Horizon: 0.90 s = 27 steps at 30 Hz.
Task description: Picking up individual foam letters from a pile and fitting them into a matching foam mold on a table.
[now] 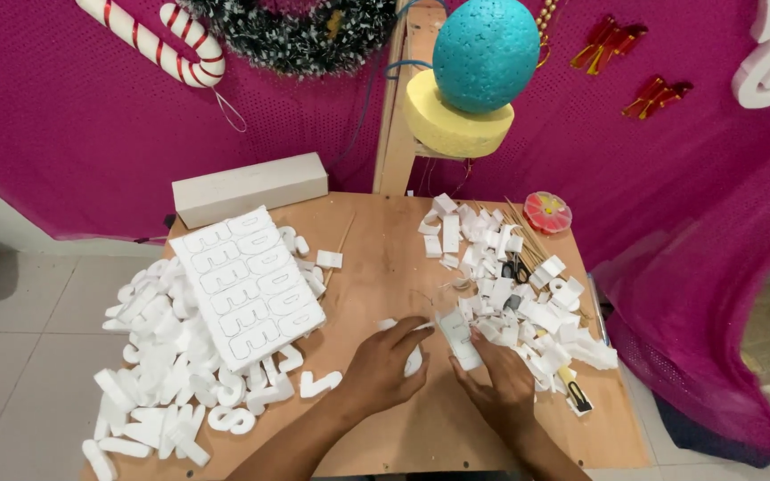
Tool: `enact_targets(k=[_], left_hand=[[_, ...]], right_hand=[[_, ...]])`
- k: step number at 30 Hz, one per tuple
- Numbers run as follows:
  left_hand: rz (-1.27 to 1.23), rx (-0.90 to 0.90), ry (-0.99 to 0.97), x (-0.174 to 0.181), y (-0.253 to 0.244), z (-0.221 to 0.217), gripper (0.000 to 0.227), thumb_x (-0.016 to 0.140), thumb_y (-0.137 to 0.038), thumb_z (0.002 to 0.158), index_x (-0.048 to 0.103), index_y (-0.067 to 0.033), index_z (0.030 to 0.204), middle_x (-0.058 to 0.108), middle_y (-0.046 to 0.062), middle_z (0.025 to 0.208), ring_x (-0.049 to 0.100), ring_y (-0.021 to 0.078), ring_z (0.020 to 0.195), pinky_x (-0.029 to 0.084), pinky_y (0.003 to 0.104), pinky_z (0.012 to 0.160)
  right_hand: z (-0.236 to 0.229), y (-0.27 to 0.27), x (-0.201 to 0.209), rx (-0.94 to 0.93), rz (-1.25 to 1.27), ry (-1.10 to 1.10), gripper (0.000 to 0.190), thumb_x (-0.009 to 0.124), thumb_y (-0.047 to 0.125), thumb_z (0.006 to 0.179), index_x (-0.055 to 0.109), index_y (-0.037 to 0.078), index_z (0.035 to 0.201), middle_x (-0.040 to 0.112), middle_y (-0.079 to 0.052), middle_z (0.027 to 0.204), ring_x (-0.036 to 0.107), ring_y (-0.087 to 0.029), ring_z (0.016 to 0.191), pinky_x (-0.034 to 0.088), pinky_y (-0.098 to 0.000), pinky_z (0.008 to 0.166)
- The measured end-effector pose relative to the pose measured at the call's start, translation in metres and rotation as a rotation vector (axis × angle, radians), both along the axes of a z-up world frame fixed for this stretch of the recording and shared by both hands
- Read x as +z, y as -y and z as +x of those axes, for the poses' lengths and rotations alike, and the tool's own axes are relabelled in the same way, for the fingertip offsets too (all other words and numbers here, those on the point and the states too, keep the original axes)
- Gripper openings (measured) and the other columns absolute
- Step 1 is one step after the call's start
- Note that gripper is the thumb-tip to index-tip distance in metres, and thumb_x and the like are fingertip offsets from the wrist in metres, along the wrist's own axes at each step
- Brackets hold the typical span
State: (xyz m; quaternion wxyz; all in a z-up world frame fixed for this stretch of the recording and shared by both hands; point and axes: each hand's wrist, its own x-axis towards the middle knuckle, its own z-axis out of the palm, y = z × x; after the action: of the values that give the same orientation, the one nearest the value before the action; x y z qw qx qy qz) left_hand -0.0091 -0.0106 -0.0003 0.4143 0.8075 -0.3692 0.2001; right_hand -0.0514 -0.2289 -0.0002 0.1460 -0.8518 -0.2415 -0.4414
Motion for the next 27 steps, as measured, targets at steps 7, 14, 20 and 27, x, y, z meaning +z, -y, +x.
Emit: enact_targets(k=[7, 14, 20, 27], left_hand=[[0.025, 0.046, -0.017, 0.003, -0.002, 0.000, 0.039, 0.067, -0.015, 0.092, 0.061, 0.0004, 0.128, 0.059, 0.013, 0.138, 0.071, 0.0324, 0.087, 0.057, 0.040, 0.064], [-0.018, -0.261, -0.193, 0.010, -0.002, -0.006, 0.043, 0.062, -0.016, 0.090, 0.057, -0.0025, 0.131, 0.056, 0.014, 0.140, 0.066, 0.0330, 0.115, 0.056, 0.045, 0.086], [0.016, -0.312, -0.259, 0.008, -0.004, -0.004, 0.046, 0.061, -0.016, 0.086, 0.055, -0.0048, 0.131, 0.052, 0.016, 0.146, 0.059, 0.0351, 0.126, 0.054, 0.048, 0.094], [0.045, -0.388, -0.186, 0.012, -0.007, -0.004, 0.059, 0.061, -0.007, 0.079, 0.056, -0.0136, 0.137, 0.047, 0.015, 0.155, 0.056, 0.0377, 0.135, 0.056, 0.051, 0.092]], right_hand=[[0.006, 0.011, -0.015, -0.079, 0.242, -0.210, 0.061, 0.085, 0.015, 0.082, 0.056, -0.008, 0.130, 0.070, -0.021, 0.124, 0.072, -0.030, 0.112, 0.063, -0.0352, 0.094], [0.017, 0.030, -0.025, 0.515, 0.925, -1.112, 0.063, 0.076, 0.031, 0.084, 0.056, 0.005, 0.138, 0.058, -0.008, 0.131, 0.058, -0.024, 0.122, 0.045, -0.0363, 0.099], [0.017, 0.032, -0.022, 0.676, 0.969, -1.247, 0.068, 0.079, 0.030, 0.086, 0.053, 0.003, 0.143, 0.063, -0.012, 0.139, 0.063, -0.026, 0.125, 0.051, -0.0434, 0.104], [0.025, 0.016, 0.006, 0.763, 1.299, -1.393, 0.072, 0.077, 0.021, 0.079, 0.053, -0.006, 0.142, 0.067, -0.024, 0.135, 0.067, -0.036, 0.121, 0.052, -0.0471, 0.103]])
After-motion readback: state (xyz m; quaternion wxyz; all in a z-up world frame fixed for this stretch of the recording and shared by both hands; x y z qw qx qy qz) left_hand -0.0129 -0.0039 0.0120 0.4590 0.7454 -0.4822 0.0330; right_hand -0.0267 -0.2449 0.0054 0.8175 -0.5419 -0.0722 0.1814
